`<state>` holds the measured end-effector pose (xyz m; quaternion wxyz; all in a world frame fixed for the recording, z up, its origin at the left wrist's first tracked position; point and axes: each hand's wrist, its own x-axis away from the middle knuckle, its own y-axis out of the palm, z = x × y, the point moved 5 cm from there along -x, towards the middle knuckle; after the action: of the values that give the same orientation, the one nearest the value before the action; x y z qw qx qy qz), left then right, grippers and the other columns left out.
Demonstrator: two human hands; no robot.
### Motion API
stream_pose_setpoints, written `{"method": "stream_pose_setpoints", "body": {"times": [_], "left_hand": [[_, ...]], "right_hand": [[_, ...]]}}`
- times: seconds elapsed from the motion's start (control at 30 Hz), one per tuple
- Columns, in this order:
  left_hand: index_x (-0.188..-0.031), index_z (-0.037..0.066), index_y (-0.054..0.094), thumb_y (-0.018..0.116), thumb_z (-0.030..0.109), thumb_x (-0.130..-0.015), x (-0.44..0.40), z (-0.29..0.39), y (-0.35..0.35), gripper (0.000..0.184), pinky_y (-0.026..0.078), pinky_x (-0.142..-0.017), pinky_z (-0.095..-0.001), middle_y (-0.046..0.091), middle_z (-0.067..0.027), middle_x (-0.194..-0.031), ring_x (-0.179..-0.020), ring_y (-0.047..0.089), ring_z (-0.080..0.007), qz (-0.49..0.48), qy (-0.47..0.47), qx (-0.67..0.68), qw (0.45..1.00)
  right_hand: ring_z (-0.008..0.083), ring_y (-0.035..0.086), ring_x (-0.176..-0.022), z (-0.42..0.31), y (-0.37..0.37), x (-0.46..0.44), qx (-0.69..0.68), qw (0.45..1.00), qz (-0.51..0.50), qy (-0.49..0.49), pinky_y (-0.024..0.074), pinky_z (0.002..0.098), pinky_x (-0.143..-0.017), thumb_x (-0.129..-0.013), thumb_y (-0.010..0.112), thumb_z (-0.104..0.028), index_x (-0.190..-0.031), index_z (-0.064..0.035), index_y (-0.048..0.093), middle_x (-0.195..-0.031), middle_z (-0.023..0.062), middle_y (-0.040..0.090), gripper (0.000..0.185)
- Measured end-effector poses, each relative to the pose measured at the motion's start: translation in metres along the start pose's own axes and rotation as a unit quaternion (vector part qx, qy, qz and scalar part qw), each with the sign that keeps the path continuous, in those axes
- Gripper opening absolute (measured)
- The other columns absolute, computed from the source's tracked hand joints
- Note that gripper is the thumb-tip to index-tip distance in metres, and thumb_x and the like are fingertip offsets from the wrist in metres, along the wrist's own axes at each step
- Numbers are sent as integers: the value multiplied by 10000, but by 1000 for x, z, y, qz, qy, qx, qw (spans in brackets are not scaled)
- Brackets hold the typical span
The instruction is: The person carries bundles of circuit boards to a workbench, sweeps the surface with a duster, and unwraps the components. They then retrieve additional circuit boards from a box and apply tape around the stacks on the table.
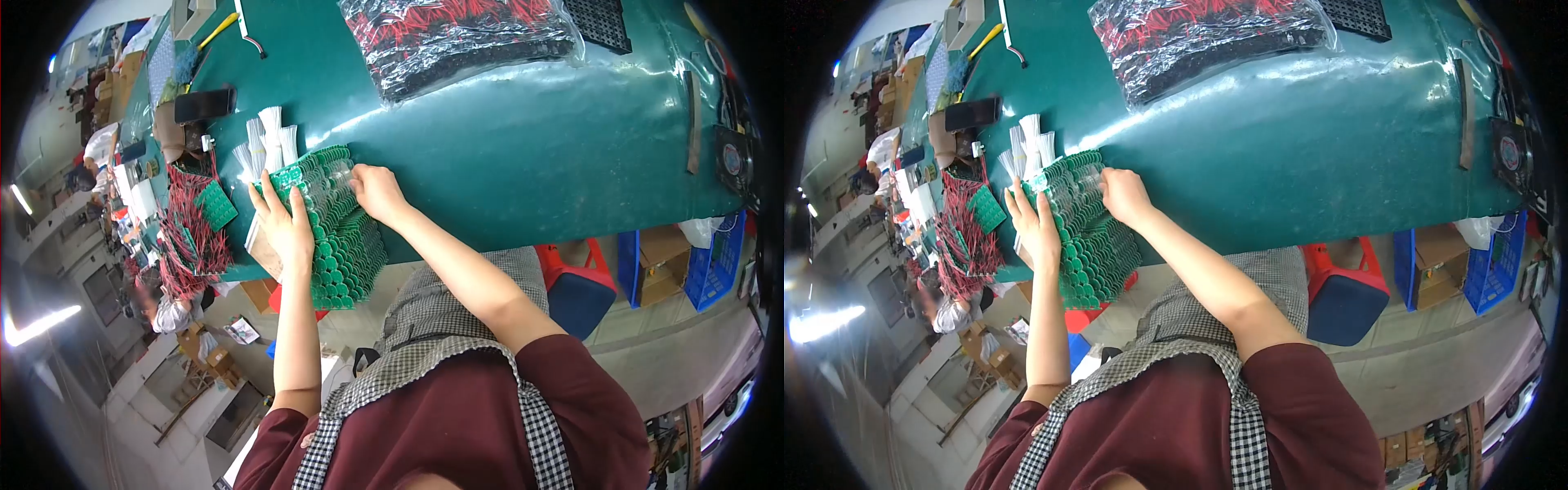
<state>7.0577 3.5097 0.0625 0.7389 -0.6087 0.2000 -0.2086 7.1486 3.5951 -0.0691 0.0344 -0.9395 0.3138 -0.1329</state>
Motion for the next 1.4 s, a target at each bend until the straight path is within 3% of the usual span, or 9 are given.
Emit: {"method": "stream_pose_setpoints", "body": {"times": [0.67, 0.87, 1.4], "left_hand": [[-1368, 140, 281, 447, 374, -883, 1, -5, 1, 563, 276, -996, -453, 194, -240, -1401, -1238, 295, -422, 7, 1, -10, 1000], [-1367, 132, 282, 450, 361, -886, 3, -1, 0, 558, 270, -1002, -449, 182, -241, -1405, -1248, 279, -421, 2, -5, 13, 1000], [-1364, 131, 283, 451, 369, -879, 1, -1, 2, 566, 268, -999, -457, 190, -245, -1401, -1236, 293, -428, 7, 3, -1, 1000]], "right_hand": [[345, 586, -775, 9, -22, 19, 29, 998, -38, 47, 458, 437, -698, -775, 544, -100, -784, -16, 573, -796, 173, 609, 90], [350, 586, -710, 7, -26, 3, 33, 999, 18, -7, 456, 414, -650, -779, 575, -101, -813, -7, 566, -736, 169, 604, 100], [373, 581, -774, 8, -19, -6, 13, 994, -108, 12, 451, 449, -699, -746, 567, -85, -741, 5, 589, -741, 209, 597, 92]]}}
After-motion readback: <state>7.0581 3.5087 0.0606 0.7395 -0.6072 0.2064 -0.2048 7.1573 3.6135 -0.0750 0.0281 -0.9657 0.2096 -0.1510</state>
